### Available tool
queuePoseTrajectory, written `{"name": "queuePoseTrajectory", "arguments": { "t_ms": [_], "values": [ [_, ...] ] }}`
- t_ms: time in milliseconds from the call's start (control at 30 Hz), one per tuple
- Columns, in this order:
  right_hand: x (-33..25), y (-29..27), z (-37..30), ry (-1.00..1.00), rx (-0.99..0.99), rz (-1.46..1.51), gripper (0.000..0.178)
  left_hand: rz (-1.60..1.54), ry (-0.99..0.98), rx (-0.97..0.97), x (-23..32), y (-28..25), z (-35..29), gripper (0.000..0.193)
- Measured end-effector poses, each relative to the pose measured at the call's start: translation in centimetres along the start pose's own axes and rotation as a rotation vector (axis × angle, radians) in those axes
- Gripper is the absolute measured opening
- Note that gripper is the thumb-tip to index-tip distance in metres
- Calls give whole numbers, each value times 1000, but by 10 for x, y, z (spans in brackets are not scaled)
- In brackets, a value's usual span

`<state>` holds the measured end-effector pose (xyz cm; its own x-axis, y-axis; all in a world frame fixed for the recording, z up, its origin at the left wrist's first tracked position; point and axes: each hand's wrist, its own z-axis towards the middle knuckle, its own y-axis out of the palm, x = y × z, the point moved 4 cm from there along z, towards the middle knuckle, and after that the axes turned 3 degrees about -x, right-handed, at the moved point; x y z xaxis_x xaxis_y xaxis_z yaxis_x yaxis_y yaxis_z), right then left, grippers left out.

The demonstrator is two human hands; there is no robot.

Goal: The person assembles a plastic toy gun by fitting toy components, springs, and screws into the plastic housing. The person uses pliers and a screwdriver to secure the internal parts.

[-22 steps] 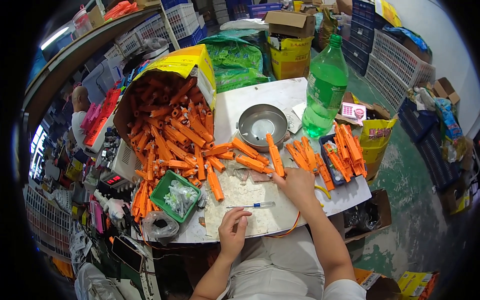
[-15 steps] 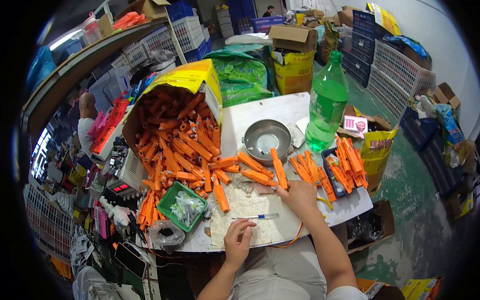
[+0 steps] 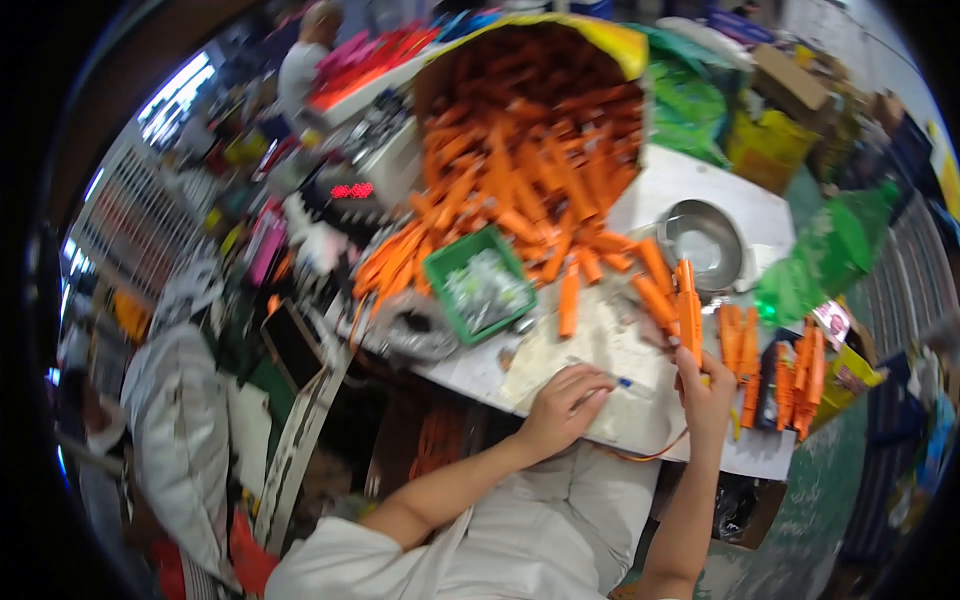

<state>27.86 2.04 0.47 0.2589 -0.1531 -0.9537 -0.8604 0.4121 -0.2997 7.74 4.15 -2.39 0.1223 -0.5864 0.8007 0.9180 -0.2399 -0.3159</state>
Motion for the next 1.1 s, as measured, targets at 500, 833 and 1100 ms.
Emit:
{"name": "queuePoseTrajectory", "arguments": {
  "t_ms": [500, 833, 1100],
  "values": [
    [-50, 52, -135, -474, -549, -106, 20, 202, 72, 23, 10, -26, -3, 15],
    [-19, 23, -147, -261, -292, 12, 17, 1285, -95, -344, -58, -23, 104, 46],
    [-13, 26, -117, -167, -170, -71, 21, 764, -209, -179, -14, -49, 73, 41]
  ]
}}
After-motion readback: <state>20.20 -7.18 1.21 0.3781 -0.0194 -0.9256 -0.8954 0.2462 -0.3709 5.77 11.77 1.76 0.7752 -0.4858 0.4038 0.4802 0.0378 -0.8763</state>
